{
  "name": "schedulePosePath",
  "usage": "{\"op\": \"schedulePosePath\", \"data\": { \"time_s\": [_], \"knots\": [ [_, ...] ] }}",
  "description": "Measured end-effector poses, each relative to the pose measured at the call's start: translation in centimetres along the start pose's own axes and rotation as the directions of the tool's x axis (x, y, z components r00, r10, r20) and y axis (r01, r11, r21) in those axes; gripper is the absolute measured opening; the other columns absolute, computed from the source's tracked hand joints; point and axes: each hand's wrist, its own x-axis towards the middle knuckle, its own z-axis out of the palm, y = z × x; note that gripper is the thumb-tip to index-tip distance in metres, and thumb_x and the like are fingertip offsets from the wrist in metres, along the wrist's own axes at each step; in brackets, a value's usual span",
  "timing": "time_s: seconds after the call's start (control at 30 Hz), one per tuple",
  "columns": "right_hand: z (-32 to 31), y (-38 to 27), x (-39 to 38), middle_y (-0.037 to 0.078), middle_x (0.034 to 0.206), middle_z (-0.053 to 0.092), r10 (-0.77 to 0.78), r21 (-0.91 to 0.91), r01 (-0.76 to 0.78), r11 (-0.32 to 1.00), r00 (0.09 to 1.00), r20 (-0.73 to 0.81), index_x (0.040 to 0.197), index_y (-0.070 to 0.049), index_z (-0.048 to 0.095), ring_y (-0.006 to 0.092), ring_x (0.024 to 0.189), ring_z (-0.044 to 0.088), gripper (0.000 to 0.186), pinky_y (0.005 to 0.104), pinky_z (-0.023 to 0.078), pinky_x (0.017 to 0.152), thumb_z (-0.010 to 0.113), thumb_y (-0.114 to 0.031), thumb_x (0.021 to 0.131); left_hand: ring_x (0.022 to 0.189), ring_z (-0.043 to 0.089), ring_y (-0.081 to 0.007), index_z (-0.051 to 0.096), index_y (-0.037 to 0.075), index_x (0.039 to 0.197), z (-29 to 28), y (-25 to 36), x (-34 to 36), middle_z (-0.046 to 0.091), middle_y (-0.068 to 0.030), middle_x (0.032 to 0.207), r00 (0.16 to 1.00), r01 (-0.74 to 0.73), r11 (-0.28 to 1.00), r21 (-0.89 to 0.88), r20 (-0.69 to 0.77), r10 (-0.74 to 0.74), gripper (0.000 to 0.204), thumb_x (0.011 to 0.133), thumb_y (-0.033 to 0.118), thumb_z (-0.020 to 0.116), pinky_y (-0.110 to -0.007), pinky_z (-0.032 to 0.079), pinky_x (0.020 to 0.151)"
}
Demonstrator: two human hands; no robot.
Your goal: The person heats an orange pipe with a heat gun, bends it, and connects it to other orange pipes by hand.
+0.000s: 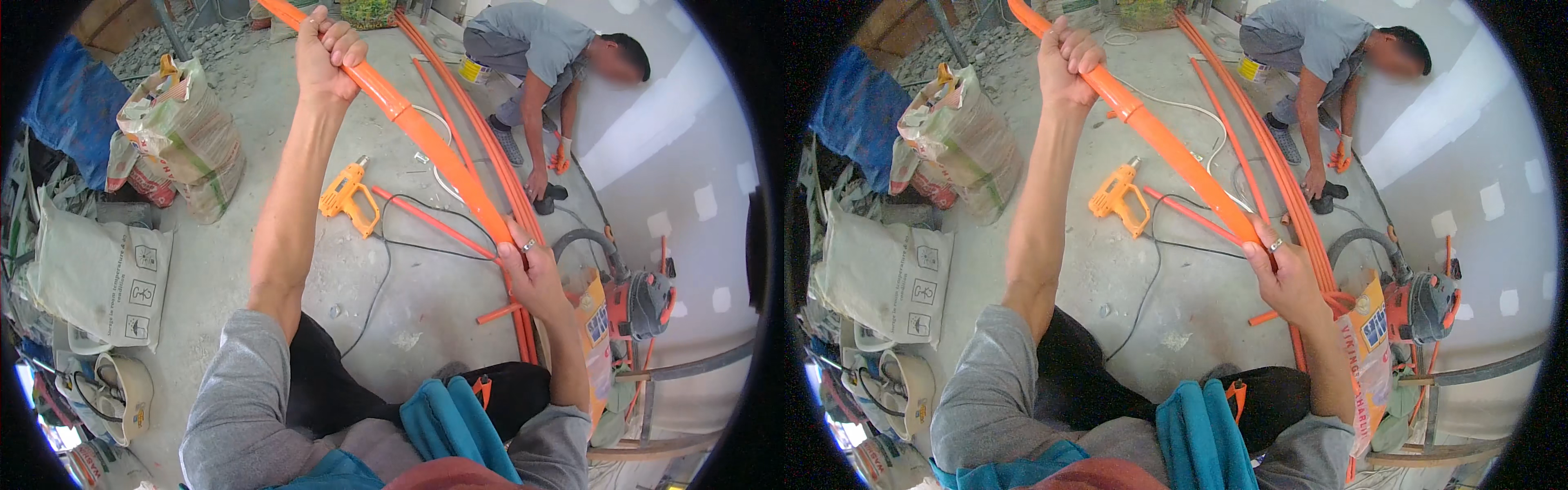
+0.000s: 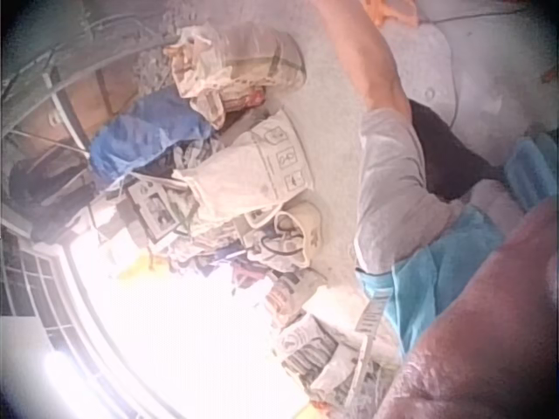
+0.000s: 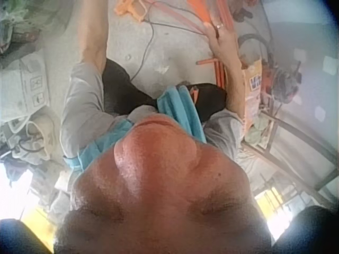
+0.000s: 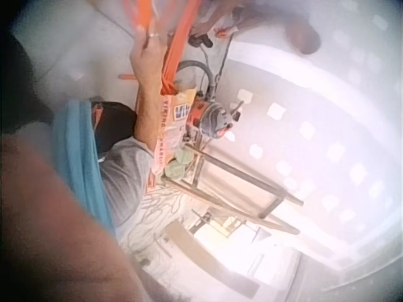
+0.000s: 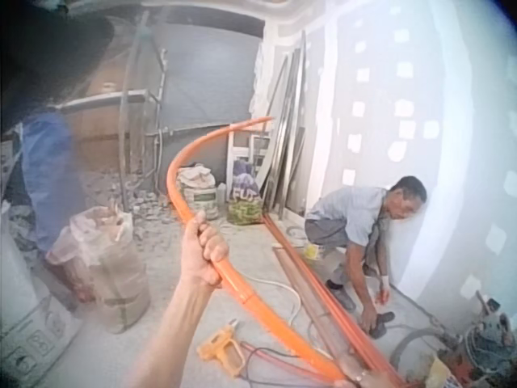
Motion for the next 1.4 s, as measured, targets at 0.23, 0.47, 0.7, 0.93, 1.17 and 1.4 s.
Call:
{"op": "schedulePosePath", "data": {
  "time_s": [0.23, 0.47, 0.7, 0.93, 1.17, 1.4],
  "knots": [
    [-0.2, -0.5, 0.4, -0.003, 0.068, 0.049, 0.278, 0.535, -0.451, 0.714, 0.885, 0.374, 0.147, -0.005, 0.05, 0.005, 0.055, 0.043, 0.048, 0.0215, 0.034, 0.048, 0.053, -0.032, 0.108, 0.038, 0.028, -0.0072, 0.038, 0.017, 0.069, 0.9, -0.3, -0.5, 0.028, 0.0075, 0.054, 0.986, 0.044, 0.999, -0.014, 0.16, -0.041, 0.038, 0.104, 0.022, 0.052, -0.026, 0.028, 0.035],
    [-0.6, 0.1, 0.6, -0.003, 0.074, 0.048, 0.269, 0.598, -0.641, 0.48, 0.757, 0.596, 0.147, -0.009, 0.049, 0.0036, 0.052, 0.038, 0.05, 0.0207, 0.029, 0.044, 0.049, -0.04, 0.108, 0.044, 0.031, -0.0068, 0.043, 0.015, 0.072, 0.5, 0.0, 0.1, 0.034, 0.0063, 0.055, 0.929, 0.174, 0.985, 0.011, 0.329, -0.168, 0.034, 0.103, 0.021, 0.055, -0.024, 0.033, 0.043],
    [-1.1, -1.4, 0.2, -0.003, 0.074, 0.047, 0.218, 0.594, -0.579, 0.558, 0.793, 0.568, 0.144, -0.007, 0.053, 0.0033, 0.056, 0.038, 0.049, 0.0208, 0.031, 0.048, 0.048, -0.041, 0.108, 0.04, 0.032, -0.0082, 0.044, 0.013, 0.07, 5.5, 1.1, -0.6, 0.038, 0.0052, 0.053, 0.81, 0.418, 0.888, -0.19, 0.521, -0.269, 0.036, 0.104, 0.021, 0.052, -0.025, 0.034, 0.044],
    [0.2, -2.1, -0.3, -0.002, 0.067, 0.043, 0.153, 0.514, -0.27, 0.814, 0.954, 0.258, 0.139, -0.004, 0.059, 0.0063, 0.06, 0.043, 0.041, 0.0258, 0.039, 0.055, 0.053, -0.03, 0.107, 0.039, 0.028, -0.0077, 0.04, 0.016, 0.066, 5.4, 1.8, -0.5, 0.033, 0.0068, 0.05, 0.873, 0.338, 0.936, -0.099, 0.405, -0.272, 0.039, 0.103, 0.018, 0.051, -0.026, 0.033, 0.042],
    [1.4, -2.7, -0.3, 0.016, 0.073, 0.061, -0.014, 0.049, 0.019, 0.999, 0.996, -0.089, 0.133, 0.001, 0.059, 0.0315, 0.065, 0.063, 0.04, 0.039, 0.049, 0.061, 0.059, -0.026, 0.103, 0.042, 0.026, -0.0069, 0.034, 0.017, 0.066, 4.4, 2.1, -0.4, 0.026, 0.0081, 0.052, 0.974, 0.149, 0.984, 0.099, 0.154, -0.163, 0.04, 0.102, 0.011, 0.05, -0.025, 0.031, 0.042],
    [2.7, -1.9, 0.3, 0.014, 0.068, 0.055, 0.014, -0.072, -0.021, 0.997, 0.995, -0.095, 0.131, -0.002, 0.06, 0.0267, 0.06, 0.057, 0.041, 0.0386, 0.046, 0.061, 0.058, -0.032, 0.104, 0.046, 0.028, -0.0083, 0.034, 0.016, 0.069, 1.5, 1.0, -0.4, 0.029, 0.0067, 0.058, 0.987, -0.033, 0.909, 0.415, -0.128, 0.094, 0.038, 0.102, 0.014, 0.054, -0.025, 0.028, 0.042]
  ]
}}
